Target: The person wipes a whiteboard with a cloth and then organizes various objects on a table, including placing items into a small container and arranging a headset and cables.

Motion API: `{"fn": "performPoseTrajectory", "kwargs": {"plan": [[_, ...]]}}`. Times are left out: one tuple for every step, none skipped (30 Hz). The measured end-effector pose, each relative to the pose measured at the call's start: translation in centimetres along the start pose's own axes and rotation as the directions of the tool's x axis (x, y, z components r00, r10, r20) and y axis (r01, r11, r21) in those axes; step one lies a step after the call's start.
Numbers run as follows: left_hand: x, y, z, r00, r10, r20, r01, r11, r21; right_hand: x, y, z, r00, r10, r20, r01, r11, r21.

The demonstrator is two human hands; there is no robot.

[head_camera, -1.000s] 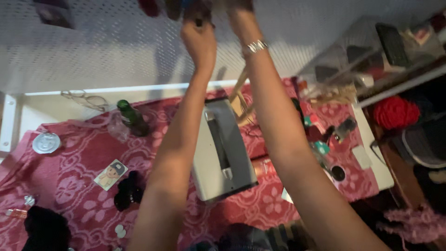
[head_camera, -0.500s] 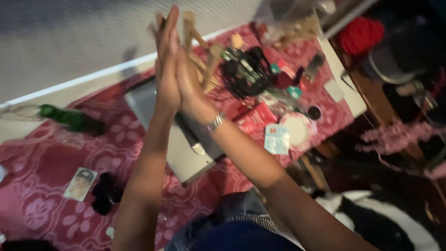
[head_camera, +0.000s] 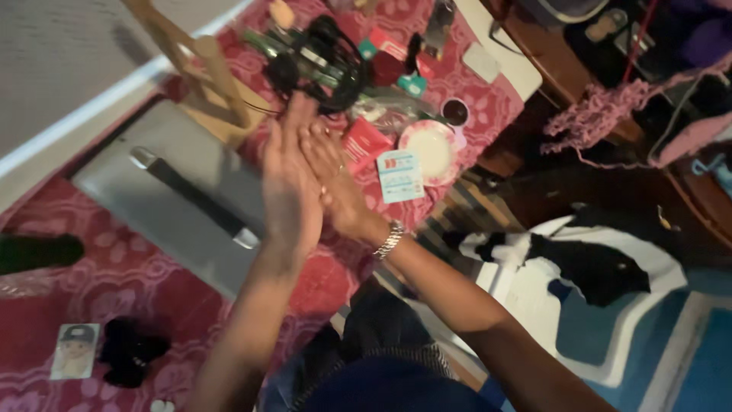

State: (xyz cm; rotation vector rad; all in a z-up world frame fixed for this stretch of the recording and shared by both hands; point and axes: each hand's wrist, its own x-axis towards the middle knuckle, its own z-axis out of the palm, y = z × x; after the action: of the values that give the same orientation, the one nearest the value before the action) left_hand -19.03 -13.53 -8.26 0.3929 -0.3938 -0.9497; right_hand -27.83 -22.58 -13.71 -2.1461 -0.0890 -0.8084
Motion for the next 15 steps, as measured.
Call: {"fn": "performPoseTrajectory", "kwargs": {"plan": [[0.3, -0.7, 0.5, 0.985, -0.068, -0.159, 0.088, 0.989, 0.122, -1.7, 1.2, -0.7, 0.991, 0.134, -0.017, -0.134, 0.991, -0.015], [0.6, -1.7, 0.8, 0.941, -0.110, -0.321, 0.189, 0.955, 0.227, -3.4, 2.3, -1.6, 0.963, 0.266, -0.034, -0.267, 0.963, -0.027], [0.6, -3.1, 1.0, 0.954, -0.113, -0.278, 0.174, 0.962, 0.209, -4.9, 3.4, -2.8, 0.920, 0.367, -0.140, -0.371, 0.929, 0.000], [0.4, -4.6, 1.0, 0.965, -0.114, -0.234, 0.161, 0.969, 0.190, -6.0, 4.6, -4.0, 0.853, 0.464, -0.238, -0.469, 0.882, 0.039], [0.4, -6.6, 0.9, 0.955, -0.122, -0.271, 0.195, 0.946, 0.261, -7.1, 5.9, -4.7, 0.721, 0.607, -0.333, -0.597, 0.789, 0.145], [0.3, -8.6, 0.6, 0.943, -0.127, -0.309, 0.230, 0.916, 0.329, -8.1, 7.2, -5.4, 0.555, 0.728, -0.403, -0.692, 0.673, 0.263], [0.2, -10.1, 0.2, 0.916, -0.184, -0.356, 0.298, 0.906, 0.300, -8.7, 8.8, -6.4, 0.559, 0.728, -0.397, -0.691, 0.674, 0.262], [0.2, -11.6, -0.1, 0.884, -0.241, -0.401, 0.364, 0.892, 0.267, -9.2, 10.7, -7.6, 0.608, 0.690, -0.393, -0.640, 0.719, 0.272], [0.4, -13.1, -0.6, 0.883, -0.237, -0.406, 0.362, 0.894, 0.265, -9.8, 12.6, -8.9, 0.652, 0.651, -0.388, -0.589, 0.757, 0.281], [0.8, -14.4, -1.2, 0.849, -0.254, -0.463, 0.414, 0.864, 0.285, -10.4, 14.7, -10.4, 0.655, 0.653, -0.381, -0.591, 0.756, 0.281], [1.6, -15.7, -1.8, 0.814, -0.266, -0.517, 0.465, 0.832, 0.303, -10.6, 17.1, -12.0, 0.585, 0.718, -0.378, -0.680, 0.688, 0.254], [2.6, -17.0, -2.4, 0.814, -0.262, -0.519, 0.462, 0.833, 0.304, -10.7, 19.4, -13.5, 0.509, 0.775, -0.375, -0.761, 0.608, 0.224], [3.5, -18.3, -2.9, 0.819, -0.229, -0.525, 0.437, 0.843, 0.314, -10.6, 21.6, -14.9, 0.510, 0.777, -0.370, -0.763, 0.607, 0.224], [4.3, -19.6, -3.3, 0.824, -0.197, -0.532, 0.413, 0.851, 0.324, -10.1, 23.9, -16.4, 0.544, 0.730, -0.413, -0.771, 0.630, 0.098], [5.1, -21.0, -3.7, 0.821, -0.192, -0.537, 0.410, 0.853, 0.322, -9.2, 26.0, -17.7, 0.583, 0.679, -0.445, -0.768, 0.640, -0.030]]}}
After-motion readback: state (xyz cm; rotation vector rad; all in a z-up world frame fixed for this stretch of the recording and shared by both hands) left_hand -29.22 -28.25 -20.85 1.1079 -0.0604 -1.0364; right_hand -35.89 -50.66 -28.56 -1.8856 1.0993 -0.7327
